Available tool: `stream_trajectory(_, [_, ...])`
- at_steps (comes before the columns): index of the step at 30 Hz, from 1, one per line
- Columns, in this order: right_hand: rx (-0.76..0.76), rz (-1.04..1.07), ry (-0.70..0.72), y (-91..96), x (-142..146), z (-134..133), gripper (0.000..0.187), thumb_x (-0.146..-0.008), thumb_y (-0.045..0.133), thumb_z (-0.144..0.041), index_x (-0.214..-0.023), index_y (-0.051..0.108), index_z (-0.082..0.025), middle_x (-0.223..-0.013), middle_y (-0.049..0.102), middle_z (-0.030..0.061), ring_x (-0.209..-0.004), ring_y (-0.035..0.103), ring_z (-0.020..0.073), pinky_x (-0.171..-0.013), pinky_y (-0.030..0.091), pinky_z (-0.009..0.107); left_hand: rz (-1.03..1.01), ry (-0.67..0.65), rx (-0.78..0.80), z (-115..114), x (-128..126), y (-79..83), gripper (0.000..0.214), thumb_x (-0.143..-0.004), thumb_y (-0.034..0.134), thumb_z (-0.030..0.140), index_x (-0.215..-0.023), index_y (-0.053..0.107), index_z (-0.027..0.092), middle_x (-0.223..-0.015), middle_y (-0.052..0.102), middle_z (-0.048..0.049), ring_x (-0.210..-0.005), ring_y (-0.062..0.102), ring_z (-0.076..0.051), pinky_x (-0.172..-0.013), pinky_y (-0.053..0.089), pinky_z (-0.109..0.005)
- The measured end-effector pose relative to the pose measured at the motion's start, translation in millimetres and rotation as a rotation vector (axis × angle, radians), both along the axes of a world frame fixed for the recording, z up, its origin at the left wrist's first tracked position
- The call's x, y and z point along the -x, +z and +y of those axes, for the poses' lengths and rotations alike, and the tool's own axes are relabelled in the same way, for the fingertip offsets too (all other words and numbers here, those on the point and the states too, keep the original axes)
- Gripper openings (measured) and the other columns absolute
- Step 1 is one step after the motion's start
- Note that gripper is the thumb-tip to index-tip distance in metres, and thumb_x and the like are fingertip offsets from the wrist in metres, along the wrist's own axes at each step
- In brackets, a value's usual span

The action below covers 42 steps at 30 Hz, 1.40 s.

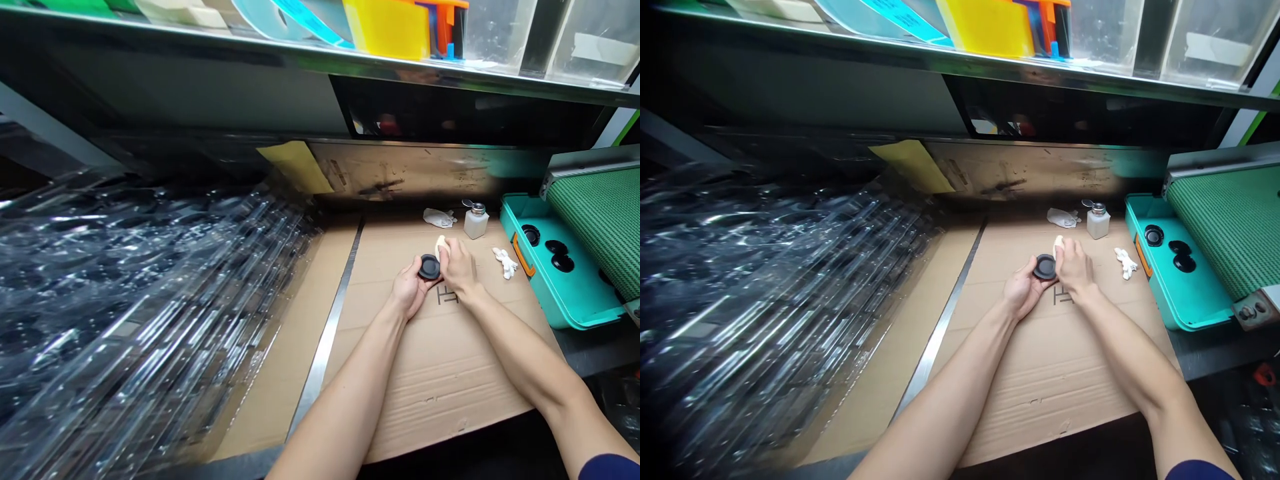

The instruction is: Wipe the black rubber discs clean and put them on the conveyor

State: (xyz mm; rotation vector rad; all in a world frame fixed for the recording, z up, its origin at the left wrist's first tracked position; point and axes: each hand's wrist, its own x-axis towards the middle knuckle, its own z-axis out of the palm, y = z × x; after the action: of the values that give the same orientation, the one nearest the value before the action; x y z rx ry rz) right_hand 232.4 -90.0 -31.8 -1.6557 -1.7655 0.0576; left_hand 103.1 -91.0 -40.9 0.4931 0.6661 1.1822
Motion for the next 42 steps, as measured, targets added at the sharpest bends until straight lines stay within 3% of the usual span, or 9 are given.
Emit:
stream_trajectory(9, [-0.252,0.270,0.019,6.4,-27.0,-5.3,0.027,-0.100,0.050,-0.037,-0.115,0.062,-0.018,-0.109,0.072,0.0110,-0.101,0.067,0.0237,-0.090,0.052,0.035,-0.014,-0.088,0.026,0.1,6.6,7.4,0.042,-0.107,0.040,0.036,-0.102,0.070,0.007,-0.113,0.074,-0.0211,-0.107,0.073,-0.027,-0.096,0.058,-0.042])
stream_trajectory(13, [-0.147,0.204,0.192,4.7,-8.4,-13.1,0.028,-0.101,0.050,-0.037,-0.119,0.062,-0.020,-0.115,0.071,0.0095,-0.106,0.067,0.0216,-0.093,0.051,0.031,-0.036,-0.069,0.022,-0.4,3.1,4.6,0.035,-0.106,0.042,0.030,-0.107,0.071,0.009,-0.110,0.076,-0.0155,-0.105,0.072,-0.024,-0.099,0.057,-0.045])
stream_trajectory(17, [0.032,0.135,0.065,4.1,2.2,-19.0,0.028,-0.103,0.046,-0.035,-0.123,0.059,-0.022,-0.122,0.069,0.0093,-0.109,0.066,0.0223,-0.093,0.051,0.032,-0.024,-0.043,0.012,0.9,1.4,1.0,0.032,-0.105,0.045,0.029,-0.106,0.071,0.009,-0.110,0.076,-0.0147,-0.104,0.072,-0.022,-0.100,0.057,-0.044])
stream_trajectory(22, [0.172,0.026,0.167,8.9,8.0,-24.9,0.025,-0.102,0.050,-0.036,-0.122,0.057,-0.024,-0.118,0.071,0.0071,-0.101,0.069,0.0223,-0.086,0.051,0.031,-0.070,-0.065,0.023,5.3,2.4,-2.4,0.032,-0.104,0.047,0.031,-0.105,0.071,0.009,-0.109,0.075,-0.0166,-0.108,0.071,-0.023,-0.103,0.055,-0.039])
stream_trajectory(26, [0.195,0.021,0.017,11.7,8.7,-25.4,0.023,-0.104,0.045,-0.035,-0.119,0.056,-0.022,-0.119,0.071,0.0098,-0.101,0.068,0.0238,-0.083,0.049,0.032,-0.049,-0.031,0.000,5.7,1.6,-2.8,0.030,-0.104,0.048,0.030,-0.108,0.069,0.010,-0.114,0.075,-0.0161,-0.110,0.071,-0.023,-0.101,0.056,-0.042])
stream_trajectory(31, [0.251,-0.041,0.195,12.0,9.4,-28.3,0.025,-0.101,0.050,-0.038,-0.123,0.056,-0.026,-0.115,0.073,0.0060,-0.097,0.068,0.0231,-0.080,0.048,0.031,-0.084,-0.109,0.061,5.7,5.0,3.5,0.037,-0.105,0.043,0.035,-0.105,0.069,0.009,-0.113,0.074,-0.0184,-0.111,0.070,-0.025,-0.103,0.055,-0.040])
stream_trajectory(35, [0.226,-0.102,0.012,24.5,-16.7,-22.3,0.026,-0.102,0.048,-0.040,-0.116,0.065,-0.026,-0.111,0.073,0.0080,-0.097,0.065,0.0262,-0.080,0.047,0.035,-0.088,-0.004,0.080,8.3,15.6,11.2,0.035,-0.106,0.041,0.035,-0.112,0.066,0.011,-0.120,0.072,-0.0177,-0.108,0.071,-0.025,-0.094,0.058,-0.039])
stream_trajectory(39, [0.082,-0.334,-0.264,40.6,-56.4,-16.0,0.031,-0.099,0.047,-0.034,-0.100,0.073,-0.018,-0.114,0.067,0.0198,-0.112,0.056,0.0365,-0.091,0.044,0.049,-0.128,-0.013,0.069,8.2,26.7,18.4,0.035,-0.105,0.043,0.040,-0.132,0.056,0.022,-0.125,0.070,-0.0148,-0.093,0.074,-0.022,-0.069,0.055,-0.029])
stream_trajectory(42, [0.194,-0.428,-0.403,41.1,-82.3,-11.8,0.029,-0.093,0.050,-0.024,-0.101,0.075,-0.012,-0.114,0.065,0.0270,-0.113,0.056,0.0435,-0.087,0.045,0.056,-0.177,-0.061,0.068,6.3,31.0,23.1,0.042,-0.104,0.038,0.046,-0.140,0.050,0.027,-0.127,0.069,-0.0165,-0.081,0.071,-0.021,-0.060,0.049,-0.027])
